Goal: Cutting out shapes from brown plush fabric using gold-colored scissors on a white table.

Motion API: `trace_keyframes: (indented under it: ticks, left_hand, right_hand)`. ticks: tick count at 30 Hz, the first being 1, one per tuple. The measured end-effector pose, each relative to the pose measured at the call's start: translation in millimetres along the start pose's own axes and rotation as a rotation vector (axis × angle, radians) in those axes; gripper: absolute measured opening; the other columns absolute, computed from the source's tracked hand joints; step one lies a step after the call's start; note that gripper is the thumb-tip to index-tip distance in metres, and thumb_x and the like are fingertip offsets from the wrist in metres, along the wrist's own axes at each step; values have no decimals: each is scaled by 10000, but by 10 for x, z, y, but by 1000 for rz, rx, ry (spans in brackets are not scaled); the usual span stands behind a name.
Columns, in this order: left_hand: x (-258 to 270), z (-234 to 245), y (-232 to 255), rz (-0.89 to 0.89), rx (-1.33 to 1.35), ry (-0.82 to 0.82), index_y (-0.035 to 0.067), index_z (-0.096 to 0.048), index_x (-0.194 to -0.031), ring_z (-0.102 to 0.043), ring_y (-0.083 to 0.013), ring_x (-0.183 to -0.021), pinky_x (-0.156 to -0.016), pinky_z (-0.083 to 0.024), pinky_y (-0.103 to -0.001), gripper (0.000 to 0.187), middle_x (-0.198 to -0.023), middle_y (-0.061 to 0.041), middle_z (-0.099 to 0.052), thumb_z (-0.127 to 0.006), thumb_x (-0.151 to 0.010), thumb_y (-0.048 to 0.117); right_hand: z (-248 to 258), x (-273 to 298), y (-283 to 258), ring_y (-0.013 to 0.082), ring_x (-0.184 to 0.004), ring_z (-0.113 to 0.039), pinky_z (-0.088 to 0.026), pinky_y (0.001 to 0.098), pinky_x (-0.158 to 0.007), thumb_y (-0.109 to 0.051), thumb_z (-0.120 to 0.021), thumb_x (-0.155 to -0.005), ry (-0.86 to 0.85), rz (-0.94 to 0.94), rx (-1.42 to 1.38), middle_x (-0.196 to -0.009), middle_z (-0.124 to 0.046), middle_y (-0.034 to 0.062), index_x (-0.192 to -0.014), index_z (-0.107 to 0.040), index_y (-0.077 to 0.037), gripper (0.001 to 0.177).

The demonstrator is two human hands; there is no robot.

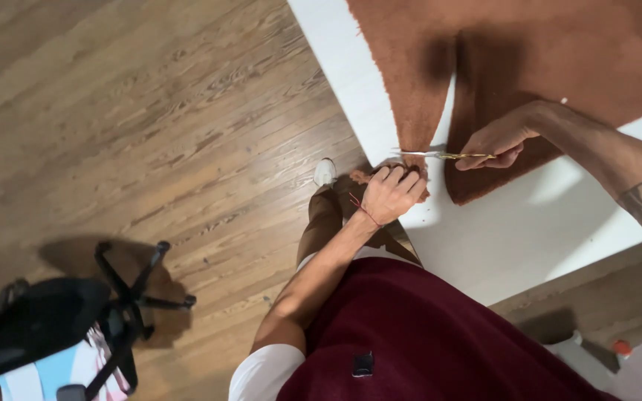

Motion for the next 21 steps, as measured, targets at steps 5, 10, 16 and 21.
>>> trace_keyframes:
  ticks: [5, 10, 16, 21]
  left_hand:
    - [173, -95, -6, 41, -40, -41, 110, -687, -901, -596, -207, -793, -715, -505, -372, 164, -816, -18, -581, -714, -894, 271]
    - [255, -95, 4, 44, -84, 6, 95, -703, -1000, -611, -190, -857, -737, -493, -342, 170, -891, -7, -611, -688, -920, 245]
    - [261, 43, -10, -5, -93, -15, 105, -710, -1022, -585, -167, -816, -687, -462, -323, 158, -884, 13, -605, -690, -928, 231]
    - [267, 94, -43, 3, -102, 8, 95, -713, -1059, -577, -165, -822, -681, -457, -320, 198, -889, 14, -599, -695, -936, 249]
  right_hand:
    - [151, -188, 36, 120, -428, -315, -238, 326, -405, -489, -588, -979, 35, 75, 17, -505, -344, -16, -708, -445, -129, 473]
    - [181, -254, 163, 101, -452, -306, -239, 306, -409, -511, -619, -984, -12, 151, 17, -530, -342, -34, -735, -417, -130, 499]
    - [7, -21, -321, 115, -458, -308, -254, 299, -424, -610, -494, -984, 49, -14, 65, -540, -405, -17, -790, -436, -162, 492]
    - [26, -115, -304, 116, -429, -359, -281, 309, -403, -585, -540, -978, 87, 44, 103, -509, -406, -5, -762, -460, -132, 508]
Point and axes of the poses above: each hand's wrist, its own x-axis away from the middle knuckle, its own z-axis out of the back of the hand, y = z × x, the point moved 1 cm from there along -x, towards the middle knuckle
